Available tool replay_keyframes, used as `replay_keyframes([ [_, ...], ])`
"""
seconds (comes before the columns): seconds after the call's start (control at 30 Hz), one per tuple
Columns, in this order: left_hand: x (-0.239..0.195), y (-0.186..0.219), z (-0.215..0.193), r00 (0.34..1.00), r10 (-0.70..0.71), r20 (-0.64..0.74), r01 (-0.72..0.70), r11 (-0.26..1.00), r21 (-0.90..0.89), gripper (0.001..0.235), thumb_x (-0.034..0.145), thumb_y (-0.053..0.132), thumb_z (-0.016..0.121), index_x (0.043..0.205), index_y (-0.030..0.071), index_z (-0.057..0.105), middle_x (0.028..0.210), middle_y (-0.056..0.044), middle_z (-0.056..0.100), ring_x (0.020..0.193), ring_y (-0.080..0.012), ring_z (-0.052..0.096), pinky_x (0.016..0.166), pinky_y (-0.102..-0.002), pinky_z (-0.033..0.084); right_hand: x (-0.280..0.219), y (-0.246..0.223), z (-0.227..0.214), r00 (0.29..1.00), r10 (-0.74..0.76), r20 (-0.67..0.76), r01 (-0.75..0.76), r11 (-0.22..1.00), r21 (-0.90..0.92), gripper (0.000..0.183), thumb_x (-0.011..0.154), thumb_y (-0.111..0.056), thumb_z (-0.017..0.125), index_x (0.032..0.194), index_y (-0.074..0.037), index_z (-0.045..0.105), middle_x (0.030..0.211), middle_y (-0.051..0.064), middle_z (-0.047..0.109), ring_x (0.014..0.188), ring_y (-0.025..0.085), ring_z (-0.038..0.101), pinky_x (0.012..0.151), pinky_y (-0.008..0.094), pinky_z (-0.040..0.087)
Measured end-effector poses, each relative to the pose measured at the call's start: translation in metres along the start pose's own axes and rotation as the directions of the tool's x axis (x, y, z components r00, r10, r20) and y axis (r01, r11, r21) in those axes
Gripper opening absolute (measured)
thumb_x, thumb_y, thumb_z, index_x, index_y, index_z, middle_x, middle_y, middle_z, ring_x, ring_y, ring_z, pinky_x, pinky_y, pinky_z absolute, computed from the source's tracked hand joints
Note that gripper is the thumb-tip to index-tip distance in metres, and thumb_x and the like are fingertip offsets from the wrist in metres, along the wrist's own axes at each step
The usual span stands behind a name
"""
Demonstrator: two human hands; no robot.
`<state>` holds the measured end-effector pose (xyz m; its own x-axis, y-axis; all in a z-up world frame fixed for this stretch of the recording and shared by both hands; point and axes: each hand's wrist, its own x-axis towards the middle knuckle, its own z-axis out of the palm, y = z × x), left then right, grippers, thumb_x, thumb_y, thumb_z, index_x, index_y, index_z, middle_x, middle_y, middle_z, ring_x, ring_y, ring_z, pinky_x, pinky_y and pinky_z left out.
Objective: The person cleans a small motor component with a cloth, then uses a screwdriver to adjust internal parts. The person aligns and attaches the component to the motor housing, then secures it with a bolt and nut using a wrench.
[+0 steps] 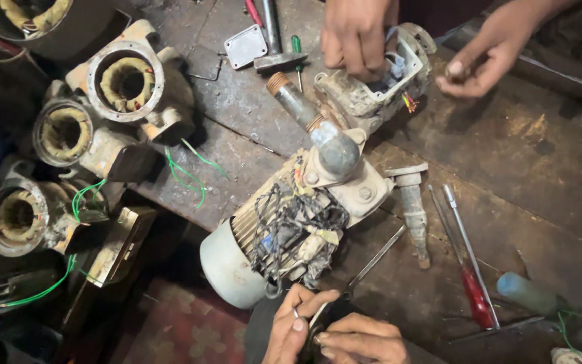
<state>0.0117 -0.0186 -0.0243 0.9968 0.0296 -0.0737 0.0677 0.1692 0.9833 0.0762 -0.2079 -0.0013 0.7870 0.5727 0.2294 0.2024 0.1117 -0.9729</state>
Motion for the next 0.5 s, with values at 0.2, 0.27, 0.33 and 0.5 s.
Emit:
replay_keyframes([
  [0.2, 0.002, -0.011, 0.006, 0.997, -0.004, -0.079, -0.001, 0.998, -0.065, 0.065, 0.104, 0.046, 0.047, 0.133, -0.006, 0.073, 0.095, -0.004, 0.049, 0.086, -0.0147, 0.045, 0.076, -0.029, 0.034, -0.006, 0.022, -0.001, 0.994, -0.084, -0.073, 0.087, 0.995, 0.042, 0.026, 0.08, 0.007, 0.086, 0.104, 0.004, 0.078, 0.092, 0.018, 0.078, 0.081, 0.024, 0.08, 0.073, 0.03, 0.064],
  [0.27, 0.003, -0.008, 0.01, 0.989, 0.053, -0.135, -0.054, 0.999, -0.006, 0.058, 0.102, 0.041, 0.058, 0.132, -0.007, 0.071, 0.098, -0.006, 0.051, 0.088, -0.0159, 0.048, 0.078, -0.029, 0.038, -0.012, 0.027, -0.002, 0.998, -0.026, -0.052, 0.025, 1.0, -0.004, 0.025, 0.078, 0.006, 0.084, 0.103, 0.004, 0.077, 0.094, 0.019, 0.078, 0.083, 0.027, 0.081, 0.074, 0.032, 0.064],
  [0.33, 0.004, -0.003, 0.018, 0.974, 0.083, -0.209, -0.074, 0.996, 0.051, 0.053, 0.098, 0.037, 0.066, 0.129, -0.006, 0.072, 0.098, -0.007, 0.053, 0.086, -0.0159, 0.049, 0.076, -0.028, 0.039, -0.017, 0.034, -0.002, 0.989, 0.003, -0.145, 0.013, 0.994, 0.104, 0.021, 0.081, 0.006, 0.083, 0.101, 0.005, 0.078, 0.094, 0.021, 0.08, 0.084, 0.029, 0.083, 0.075, 0.035, 0.065],
  [0.5, 0.008, 0.011, 0.029, 0.958, 0.027, -0.287, -0.012, 0.999, 0.052, 0.048, 0.082, 0.031, 0.085, 0.113, -0.005, 0.083, 0.092, -0.009, 0.052, 0.076, -0.0158, 0.047, 0.07, -0.028, 0.037, -0.032, 0.049, 0.0, 0.97, 0.098, -0.221, -0.055, 0.98, 0.193, 0.013, 0.083, 0.001, 0.08, 0.095, 0.006, 0.076, 0.094, 0.022, 0.081, 0.085, 0.028, 0.083, 0.075, 0.033, 0.063],
])
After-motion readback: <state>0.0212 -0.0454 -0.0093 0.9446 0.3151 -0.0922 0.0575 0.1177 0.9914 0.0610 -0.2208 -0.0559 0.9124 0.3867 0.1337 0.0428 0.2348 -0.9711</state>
